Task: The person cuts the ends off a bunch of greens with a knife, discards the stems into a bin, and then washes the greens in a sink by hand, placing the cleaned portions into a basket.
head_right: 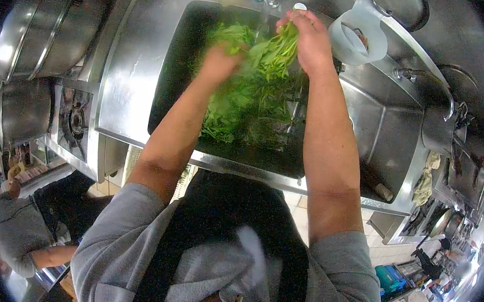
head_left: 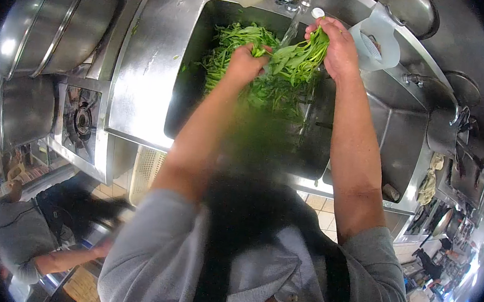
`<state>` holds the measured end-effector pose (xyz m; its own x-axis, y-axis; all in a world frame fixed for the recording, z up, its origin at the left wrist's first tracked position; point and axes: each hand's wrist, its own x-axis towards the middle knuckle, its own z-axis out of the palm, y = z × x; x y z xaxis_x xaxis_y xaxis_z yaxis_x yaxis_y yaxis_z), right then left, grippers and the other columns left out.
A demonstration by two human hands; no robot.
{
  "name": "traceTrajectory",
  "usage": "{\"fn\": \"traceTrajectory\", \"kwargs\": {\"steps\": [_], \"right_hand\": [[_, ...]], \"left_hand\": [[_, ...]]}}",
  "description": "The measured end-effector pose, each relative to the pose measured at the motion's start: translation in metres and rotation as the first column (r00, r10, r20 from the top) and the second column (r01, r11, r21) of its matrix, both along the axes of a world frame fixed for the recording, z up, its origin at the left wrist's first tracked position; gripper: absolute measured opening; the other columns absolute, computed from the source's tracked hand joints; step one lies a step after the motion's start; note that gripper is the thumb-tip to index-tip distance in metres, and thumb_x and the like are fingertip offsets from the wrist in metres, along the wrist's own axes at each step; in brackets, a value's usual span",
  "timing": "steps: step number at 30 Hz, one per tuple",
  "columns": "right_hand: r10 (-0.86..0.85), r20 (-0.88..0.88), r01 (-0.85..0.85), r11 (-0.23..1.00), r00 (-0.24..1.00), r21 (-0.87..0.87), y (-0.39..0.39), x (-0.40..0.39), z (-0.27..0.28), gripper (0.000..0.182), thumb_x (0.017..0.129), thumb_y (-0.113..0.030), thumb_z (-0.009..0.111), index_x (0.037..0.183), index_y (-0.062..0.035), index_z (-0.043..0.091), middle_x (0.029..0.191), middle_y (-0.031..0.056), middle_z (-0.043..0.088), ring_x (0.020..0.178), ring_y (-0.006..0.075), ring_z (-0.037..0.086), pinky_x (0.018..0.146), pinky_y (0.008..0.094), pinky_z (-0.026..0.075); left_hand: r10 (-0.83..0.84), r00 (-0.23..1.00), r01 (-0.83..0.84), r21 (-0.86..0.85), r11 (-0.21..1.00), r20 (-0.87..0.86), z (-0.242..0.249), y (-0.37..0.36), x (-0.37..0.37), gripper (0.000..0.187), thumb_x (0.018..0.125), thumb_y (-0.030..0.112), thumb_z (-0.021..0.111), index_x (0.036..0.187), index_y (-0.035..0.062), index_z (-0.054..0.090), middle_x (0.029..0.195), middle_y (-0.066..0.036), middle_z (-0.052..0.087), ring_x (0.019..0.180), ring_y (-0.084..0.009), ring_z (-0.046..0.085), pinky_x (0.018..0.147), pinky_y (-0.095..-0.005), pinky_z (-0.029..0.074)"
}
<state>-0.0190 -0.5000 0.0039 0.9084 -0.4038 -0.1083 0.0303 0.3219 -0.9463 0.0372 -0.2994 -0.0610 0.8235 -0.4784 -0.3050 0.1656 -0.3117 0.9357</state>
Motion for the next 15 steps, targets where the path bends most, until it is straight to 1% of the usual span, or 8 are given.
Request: {"fn": "traceTrajectory", "kwargs": {"steps": [3,4,5,7,9,12,13,15], "right_hand": [[-0.002,-0.029,-0.004,0.978,1.0,-0.209,0.005,0.006,-0.012,0.024,0.092,-0.022,0.058,0.099,0.0005,0.062,0.089,0.0106,0.067,0.081,0.0181,0.061,0.075,0.0306,0.048],[-0.012,-0.028,0.002,0.942,1.0,-0.335,0.009,0.01,-0.016,0.025,0.092,-0.023,0.058,0.099,0.0004,0.062,0.09,0.0101,0.067,0.082,0.0173,0.06,0.076,0.0307,0.047],[-0.004,-0.026,-0.004,0.942,1.0,-0.334,0.014,0.012,-0.017,0.025,0.092,-0.023,0.058,0.099,0.0004,0.062,0.09,0.0101,0.067,0.082,0.0173,0.06,0.076,0.0307,0.047],[-0.145,-0.122,0.082,0.906,0.982,-0.416,0.021,0.013,-0.018,0.028,0.092,-0.026,0.058,0.098,0.0007,0.064,0.09,0.0095,0.068,0.084,0.0155,0.057,0.077,0.032,0.046],[-0.18,-0.059,0.14,0.899,0.982,-0.414,0.021,0.015,-0.016,0.027,0.093,-0.023,0.057,0.101,0.0016,0.062,0.088,0.0096,0.067,0.081,0.0167,0.059,0.076,0.0308,0.047],[-0.171,0.027,0.17,0.984,0.985,0.045,0.008,0.012,-0.004,0.019,0.092,-0.013,0.055,0.104,0.0021,0.055,0.083,0.012,0.062,0.073,0.0213,0.061,0.07,0.033,0.052],[-0.174,0.026,0.173,0.984,0.984,0.046,-0.001,0.012,-0.004,0.019,0.092,-0.013,0.055,0.104,0.0021,0.055,0.083,0.012,0.062,0.073,0.0213,0.061,0.07,0.033,0.052],[-0.29,0.149,0.264,0.949,0.945,0.175,-0.016,0.011,-0.005,0.015,0.093,-0.011,0.055,0.103,0.0004,0.054,0.078,0.0104,0.058,0.07,0.0226,0.058,0.068,0.0371,0.052]], "left_hand": [[0.083,0.994,-0.084,0.009,0.996,0.072,0.033,-0.008,-0.002,0.025,0.079,0.017,0.074,0.099,0.0033,0.069,0.071,-0.004,0.065,0.053,-0.0109,0.056,0.051,-0.0295,0.047],[0.096,0.984,-0.081,-0.105,0.991,0.152,0.043,-0.017,-0.005,0.024,0.079,0.018,0.075,0.097,0.0033,0.07,0.07,-0.003,0.065,0.052,-0.0107,0.055,0.051,-0.0298,0.047],[0.117,0.966,-0.065,-0.218,0.974,0.231,0.049,-0.023,-0.006,0.023,0.078,0.019,0.076,0.094,0.0032,0.07,0.069,-0.003,0.064,0.051,-0.0105,0.055,0.051,-0.0302,0.046],[0.147,0.966,-0.103,-0.204,0.974,0.214,0.051,-0.034,-0.002,0.022,0.079,0.019,0.076,0.093,0.0033,0.071,0.068,-0.003,0.064,0.051,-0.0105,0.054,0.05,-0.0296,0.046],[0.17,0.966,-0.132,-0.191,0.973,0.196,0.051,-0.035,0.0,0.021,0.079,0.019,0.076,0.092,0.0033,0.072,0.068,-0.003,0.064,0.051,-0.0104,0.054,0.05,-0.0291,0.046],[0.156,0.988,-0.154,-0.175,0.972,-0.003,0.055,-0.016,0.0,0.03,0.081,0.026,0.075,0.098,0.0024,0.069,0.074,-0.003,0.065,0.056,-0.0115,0.056,0.053,-0.0263,0.048],[0.153,0.988,-0.151,-0.174,0.973,-0.003,0.049,-0.011,0.001,0.03,0.081,0.026,0.075,0.098,0.0024,0.069,0.074,-0.003,0.065,0.056,-0.0115,0.056,0.053,-0.0263,0.048],[0.331,0.938,-0.347,-0.224,0.911,-0.107,0.022,-0.002,0.0,0.017,0.082,0.013,0.073,0.086,-0.0004,0.064,0.071,-0.004,0.063,0.051,-0.0119,0.053,0.047,-0.0279,0.044]]}}
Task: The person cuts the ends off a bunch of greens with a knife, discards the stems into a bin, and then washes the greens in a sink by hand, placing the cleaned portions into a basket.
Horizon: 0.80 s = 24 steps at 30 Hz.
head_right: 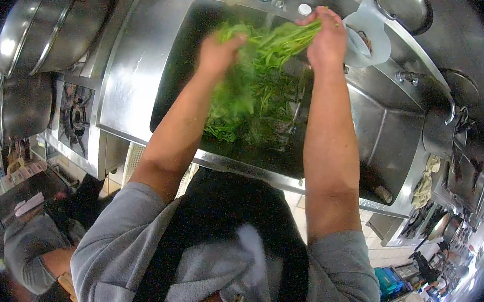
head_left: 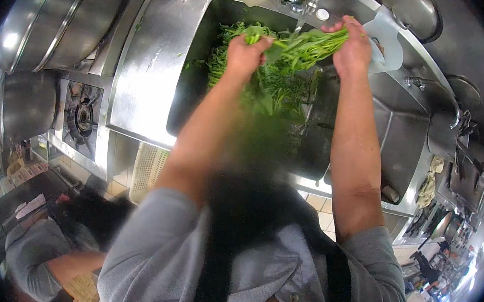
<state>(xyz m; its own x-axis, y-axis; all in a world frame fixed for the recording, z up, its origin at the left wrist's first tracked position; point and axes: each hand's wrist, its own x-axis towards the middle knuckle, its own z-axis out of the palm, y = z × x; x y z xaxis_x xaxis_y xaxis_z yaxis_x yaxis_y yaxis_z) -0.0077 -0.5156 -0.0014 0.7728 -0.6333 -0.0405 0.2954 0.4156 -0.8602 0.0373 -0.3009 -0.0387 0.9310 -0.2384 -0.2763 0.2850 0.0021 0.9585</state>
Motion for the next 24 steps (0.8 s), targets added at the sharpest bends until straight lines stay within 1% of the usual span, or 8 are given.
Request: {"fn": "traceTrajectory", "kwargs": {"steps": [4,7,8,12,15,20,22,24], "right_hand": [[-0.075,0.0,0.075,0.996,0.997,0.047,-0.03,-0.015,0.014,0.013,0.093,-0.011,0.055,0.102,-0.0025,0.052,0.077,0.0078,0.052,0.068,0.0213,0.054,0.063,0.0392,0.049],[-0.027,-0.208,-0.019,0.977,0.978,-0.214,-0.025,-0.02,0.015,0.025,0.09,-0.023,0.064,0.106,-0.0044,0.057,0.071,0.0043,0.054,0.061,0.0152,0.053,0.057,0.0323,0.046],[-0.049,-0.387,-0.113,0.916,0.921,-0.385,-0.012,-0.022,0.018,0.029,0.088,-0.028,0.068,0.105,-0.0054,0.06,0.069,0.0032,0.055,0.058,0.0134,0.052,0.055,0.0298,0.045],[0.211,-0.693,-0.619,0.668,0.69,-0.413,0.043,-0.027,0.009,0.028,0.083,-0.031,0.073,0.098,-0.0072,0.068,0.078,0.0066,0.064,0.052,0.0094,0.05,0.049,0.0243,0.043],[0.064,-0.55,-0.541,0.302,0.833,-0.785,0.064,-0.026,-0.032,0.034,0.083,-0.033,0.072,0.1,-0.004,0.068,0.083,0.0117,0.068,0.068,0.0206,0.062,0.066,0.0343,0.05],[0.019,-0.608,-0.573,0.356,0.794,-0.738,0.056,-0.026,-0.028,0.03,0.084,-0.027,0.069,0.101,-0.0024,0.066,0.079,0.0127,0.068,0.072,0.0211,0.061,0.071,0.0344,0.049],[0.075,-0.704,-0.656,0.443,0.706,-0.611,0.047,-0.025,-0.023,0.032,0.082,-0.03,0.065,0.103,-0.0059,0.067,0.096,0.021,0.067,0.09,0.0358,0.065,0.082,0.041,0.05],[0.044,-0.688,-0.643,0.406,0.724,-0.65,0.042,-0.027,-0.012,0.031,0.083,-0.028,0.063,0.103,-0.0049,0.067,0.092,0.0198,0.068,0.084,0.032,0.066,0.078,0.0389,0.05]], "left_hand": [[0.045,0.995,-0.044,0.011,0.999,-0.085,-0.034,0.025,0.009,0.018,0.082,0.012,0.072,0.09,-0.0011,0.063,0.075,-0.006,0.064,0.053,-0.013,0.054,0.047,-0.0286,0.044],[0.036,0.986,-0.051,-0.09,0.995,-0.16,-0.033,0.025,0.01,0.019,0.083,0.012,0.072,0.093,-0.0004,0.064,0.082,-0.008,0.065,0.057,-0.016,0.057,0.05,-0.0299,0.047],[0.004,0.977,-0.046,-0.192,0.98,-0.215,-0.028,0.021,0.01,0.021,0.084,0.014,0.073,0.097,-0.0005,0.063,0.086,-0.008,0.065,0.062,-0.0176,0.059,0.053,-0.0307,0.05],[-0.117,0.953,-0.018,-0.436,0.9,-0.281,-0.026,-0.002,0.01,0.028,0.086,0.018,0.073,0.105,-0.0002,0.063,0.097,-0.009,0.065,0.08,-0.0209,0.063,0.064,-0.0334,0.055],[-0.155,0.953,0.053,-0.36,0.931,-0.261,-0.006,-0.011,0.003,0.034,0.083,0.021,0.077,0.106,0.0,0.062,0.102,-0.011,0.064,0.088,-0.0215,0.062,0.072,-0.0354,0.053],[-0.093,0.95,0.036,-0.193,0.98,-0.297,0.006,-0.015,0.002,0.037,0.08,0.018,0.079,0.104,-0.0034,0.06,0.098,-0.013,0.064,0.085,-0.0218,0.061,0.074,-0.036,0.051],[-0.187,0.947,0.109,-0.283,0.953,-0.263,0.016,-0.008,0.0,0.034,0.081,0.016,0.078,0.104,-0.0032,0.061,0.097,-0.013,0.064,0.082,-0.0212,0.061,0.072,-0.035,0.051],[-0.275,0.936,0.182,-0.367,0.912,-0.219,0.017,-0.004,0.002,0.032,0.081,0.014,0.077,0.104,-0.0029,0.062,0.097,-0.013,0.065,0.08,-0.0206,0.061,0.07,-0.0339,0.052]]}}
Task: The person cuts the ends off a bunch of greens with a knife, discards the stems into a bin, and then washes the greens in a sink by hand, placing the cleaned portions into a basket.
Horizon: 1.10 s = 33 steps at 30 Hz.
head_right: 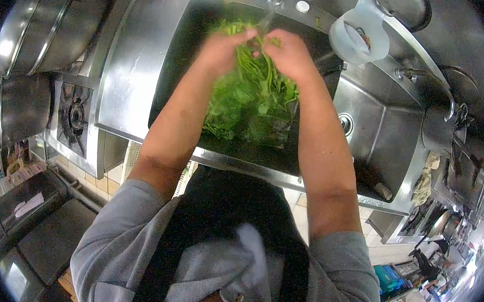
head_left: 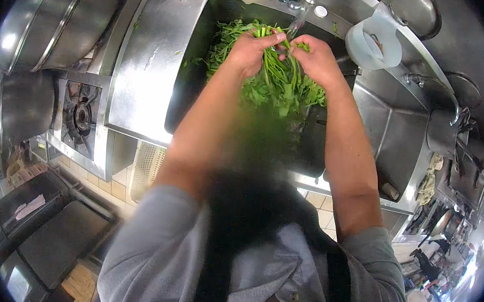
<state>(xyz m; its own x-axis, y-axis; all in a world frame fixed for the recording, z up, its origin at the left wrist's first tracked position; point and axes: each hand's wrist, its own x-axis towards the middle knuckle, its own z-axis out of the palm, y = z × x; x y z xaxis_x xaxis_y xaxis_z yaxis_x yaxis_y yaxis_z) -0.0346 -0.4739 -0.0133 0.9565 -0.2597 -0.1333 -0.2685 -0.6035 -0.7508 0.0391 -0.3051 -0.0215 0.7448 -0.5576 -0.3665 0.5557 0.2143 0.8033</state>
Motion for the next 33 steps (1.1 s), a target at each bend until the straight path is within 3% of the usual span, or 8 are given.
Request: {"fn": "traceTrajectory", "kwargs": {"steps": [3,7,9,13,19,29,32,33], "right_hand": [[0.047,-0.053,-0.041,0.993,0.997,0.109,-0.01,-0.001,0.001,0.031,0.083,-0.028,0.064,0.103,-0.004,0.068,0.086,0.0161,0.068,0.078,0.023,0.063,0.075,0.0352,0.049],[0.062,-0.082,-0.049,0.989,0.995,0.142,-0.017,-0.002,0.001,0.032,0.084,-0.03,0.065,0.103,-0.0056,0.069,0.089,0.0169,0.069,0.08,0.0263,0.065,0.076,0.0365,0.049],[0.073,0.098,-0.069,0.997,0.992,-0.044,-0.017,-0.003,-0.002,0.032,0.084,-0.032,0.065,0.104,-0.0077,0.069,0.093,0.0182,0.069,0.084,0.0307,0.066,0.078,0.0384,0.05],[0.062,-0.008,-0.063,0.99,0.998,-0.127,-0.004,-0.008,0.01,0.032,0.083,-0.032,0.065,0.105,-0.0095,0.069,0.098,0.0189,0.068,0.091,0.0358,0.065,0.082,0.0408,0.05],[-0.014,0.124,0.046,0.963,0.992,-0.265,0.0,-0.004,-0.004,0.031,0.083,-0.031,0.063,0.105,-0.0107,0.069,0.101,0.0171,0.068,0.095,0.0377,0.064,0.083,0.0426,0.051],[-0.355,0.138,0.302,0.904,0.924,0.304,-0.009,0.006,-0.011,0.027,0.082,-0.023,0.06,0.092,-0.0012,0.071,0.081,0.0102,0.07,0.077,0.0196,0.066,0.073,0.0322,0.05],[-0.569,0.156,0.407,0.728,0.807,0.552,-0.039,0.005,-0.013,0.018,0.083,-0.017,0.06,0.088,-0.0015,0.068,0.078,0.0065,0.065,0.068,0.0185,0.06,0.071,0.03,0.048],[-0.636,0.043,0.398,0.533,0.77,0.747,-0.051,0.003,-0.012,0.012,0.085,-0.012,0.06,0.09,-0.0022,0.064,0.078,0.0077,0.062,0.064,0.0181,0.058,0.064,0.0295,0.049]], "left_hand": [[-0.081,0.997,0.082,-0.112,0.99,0.017,-0.008,-0.002,0.006,0.025,0.081,0.01,0.076,0.099,-0.0026,0.065,0.093,-0.011,0.066,0.076,-0.0184,0.061,0.064,-0.032,0.051],[-0.052,0.988,0.057,-0.028,0.998,0.146,0.0,-0.007,0.007,0.02,0.078,0.008,0.077,0.091,-0.0023,0.066,0.084,-0.008,0.066,0.072,-0.0162,0.06,0.059,-0.0307,0.049],[-0.02,0.986,0.021,-0.002,1.0,0.164,0.001,-0.008,0.008,0.019,0.078,0.008,0.078,0.09,-0.0019,0.067,0.082,-0.008,0.066,0.07,-0.016,0.06,0.057,-0.0306,0.048],[-0.006,0.977,0.001,0.022,1.0,0.215,0.004,-0.009,0.006,0.019,0.077,0.007,0.078,0.089,-0.0019,0.067,0.081,-0.008,0.066,0.067,-0.016,0.059,0.056,-0.0303,0.048],[0.01,0.976,-0.011,0.003,1.0,0.216,0.0,-0.011,0.003,0.018,0.078,0.007,0.077,0.09,-0.0018,0.066,0.082,-0.008,0.067,0.068,-0.0159,0.06,0.057,-0.0305,0.049],[0.093,0.985,-0.075,-0.127,0.989,0.144,-0.005,-0.019,-0.004,0.012,0.082,0.005,0.072,0.091,0.0001,0.065,0.087,-0.01,0.067,0.07,-0.0179,0.06,0.058,-0.033,0.05],[0.187,0.982,-0.181,-0.194,0.964,0.011,-0.007,-0.008,0.005,0.014,0.082,0.006,0.073,0.09,-0.0005,0.064,0.084,-0.011,0.065,0.072,-0.0193,0.059,0.057,-0.0341,0.05],[0.211,0.977,-0.209,-0.18,0.961,-0.008,-0.006,-0.002,0.007,0.017,0.083,0.009,0.073,0.091,-0.0003,0.061,0.085,-0.01,0.062,0.072,-0.0203,0.058,0.056,-0.0354,0.051]]}}
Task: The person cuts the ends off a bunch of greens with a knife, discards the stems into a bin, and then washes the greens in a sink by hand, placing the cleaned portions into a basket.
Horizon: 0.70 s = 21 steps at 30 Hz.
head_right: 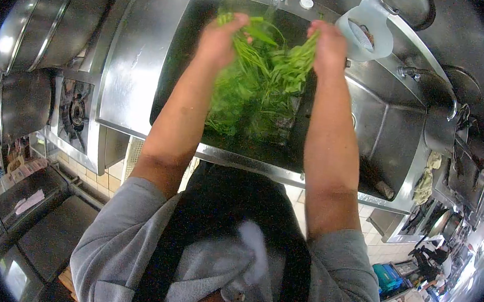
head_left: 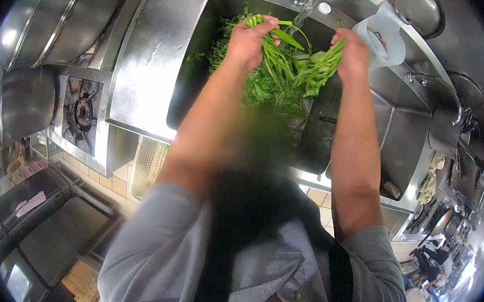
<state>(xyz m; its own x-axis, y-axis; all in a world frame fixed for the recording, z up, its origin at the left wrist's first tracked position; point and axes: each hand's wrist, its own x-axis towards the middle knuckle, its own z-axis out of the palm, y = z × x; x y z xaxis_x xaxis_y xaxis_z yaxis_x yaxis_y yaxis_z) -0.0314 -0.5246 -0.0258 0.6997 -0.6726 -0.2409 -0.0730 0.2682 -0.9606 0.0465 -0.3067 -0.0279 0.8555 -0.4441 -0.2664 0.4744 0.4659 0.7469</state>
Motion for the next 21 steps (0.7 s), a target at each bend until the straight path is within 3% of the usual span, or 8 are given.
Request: {"fn": "traceTrajectory", "kwargs": {"steps": [3,6,7,9,12,14,17,21], "right_hand": [[-0.092,0.106,0.08,0.991,0.99,0.104,-0.002,-0.01,0.027,0.011,0.088,-0.01,0.059,0.094,-0.0021,0.062,0.077,0.0079,0.06,0.063,0.0176,0.058,0.056,0.0296,0.048],[0.119,-0.145,-0.151,0.961,0.982,-0.232,0.018,-0.011,0.044,0.021,0.087,-0.024,0.066,0.097,-0.0054,0.065,0.078,0.0084,0.062,0.067,0.0197,0.062,0.058,0.0322,0.051],[0.166,-0.367,-0.319,0.855,0.915,-0.409,0.032,-0.009,0.053,0.027,0.085,-0.03,0.069,0.098,-0.0064,0.066,0.08,0.0097,0.064,0.071,0.0223,0.065,0.063,0.0351,0.053],[0.306,-0.378,-0.484,0.621,0.874,-0.616,0.048,-0.001,0.034,0.037,0.082,-0.039,0.073,0.099,-0.0073,0.066,0.077,0.0044,0.065,0.066,0.0128,0.058,0.062,0.0278,0.049],[0.386,-0.348,-0.494,0.396,0.854,-0.774,0.072,0.007,0.009,0.036,0.082,-0.035,0.073,0.1,-0.0052,0.067,0.073,0.0085,0.065,0.065,0.0176,0.059,0.069,0.0356,0.049],[0.385,-0.387,-0.532,0.417,0.838,-0.737,0.068,0.01,0.009,0.035,0.083,-0.034,0.072,0.101,-0.0053,0.067,0.074,0.008,0.065,0.066,0.0165,0.059,0.065,0.0345,0.049],[0.386,-0.436,-0.582,0.525,0.813,-0.621,0.06,0.01,0.011,0.032,0.085,-0.029,0.069,0.104,-0.0045,0.066,0.077,0.0044,0.065,0.066,0.0116,0.057,0.056,0.0289,0.046],[0.476,-0.369,-0.589,0.745,0.798,-0.312,0.053,0.006,0.026,0.029,0.086,-0.023,0.065,0.107,-0.0039,0.064,0.08,-0.001,0.066,0.066,0.007,0.054,0.054,0.0239,0.045]], "left_hand": [[0.06,0.995,-0.059,0.022,0.998,-0.075,-0.014,0.007,0.009,0.022,0.084,0.013,0.074,0.094,0.0003,0.06,0.087,-0.01,0.06,0.072,-0.0209,0.057,0.056,-0.0357,0.052],[0.05,0.988,-0.039,0.077,0.996,-0.148,-0.01,0.003,0.007,0.034,0.083,0.018,0.076,0.103,-0.0012,0.056,0.091,-0.011,0.059,0.072,-0.0214,0.057,0.055,-0.0362,0.052],[0.044,0.976,-0.018,0.122,0.992,-0.212,-0.005,-0.001,0.005,0.041,0.083,0.019,0.077,0.107,-0.003,0.053,0.094,-0.011,0.06,0.073,-0.0216,0.057,0.054,-0.0367,0.051],[0.048,0.98,-0.017,0.157,0.987,-0.194,0.008,-0.012,-0.006,0.048,0.083,0.021,0.077,0.113,-0.0044,0.05,0.099,-0.012,0.06,0.076,-0.0221,0.058,0.059,-0.039,0.052],[-0.013,0.982,0.044,0.164,0.985,-0.188,-0.008,-0.023,-0.005,0.061,0.083,0.025,0.078,0.123,-0.0063,0.043,0.109,-0.015,0.059,0.083,-0.0232,0.06,0.071,-0.0433,0.052],[-0.142,0.964,0.141,-0.019,0.99,-0.227,-0.007,-0.021,-0.008,0.056,0.085,0.023,0.075,0.124,-0.0057,0.047,0.111,-0.015,0.061,0.096,-0.0232,0.06,0.09,-0.0454,0.047],[-0.329,0.942,0.311,-0.195,0.93,-0.067,-0.015,-0.006,-0.007,0.035,0.088,0.016,0.07,0.113,-0.0044,0.056,0.104,-0.013,0.064,0.098,-0.0221,0.059,0.089,-0.0422,0.048],[-0.202,0.978,0.205,0.051,0.978,-0.049,-0.015,0.0,-0.006,0.021,0.091,0.012,0.064,0.107,-0.0005,0.06,0.103,-0.011,0.066,0.089,-0.0219,0.063,0.079,-0.0375,0.051]]}}
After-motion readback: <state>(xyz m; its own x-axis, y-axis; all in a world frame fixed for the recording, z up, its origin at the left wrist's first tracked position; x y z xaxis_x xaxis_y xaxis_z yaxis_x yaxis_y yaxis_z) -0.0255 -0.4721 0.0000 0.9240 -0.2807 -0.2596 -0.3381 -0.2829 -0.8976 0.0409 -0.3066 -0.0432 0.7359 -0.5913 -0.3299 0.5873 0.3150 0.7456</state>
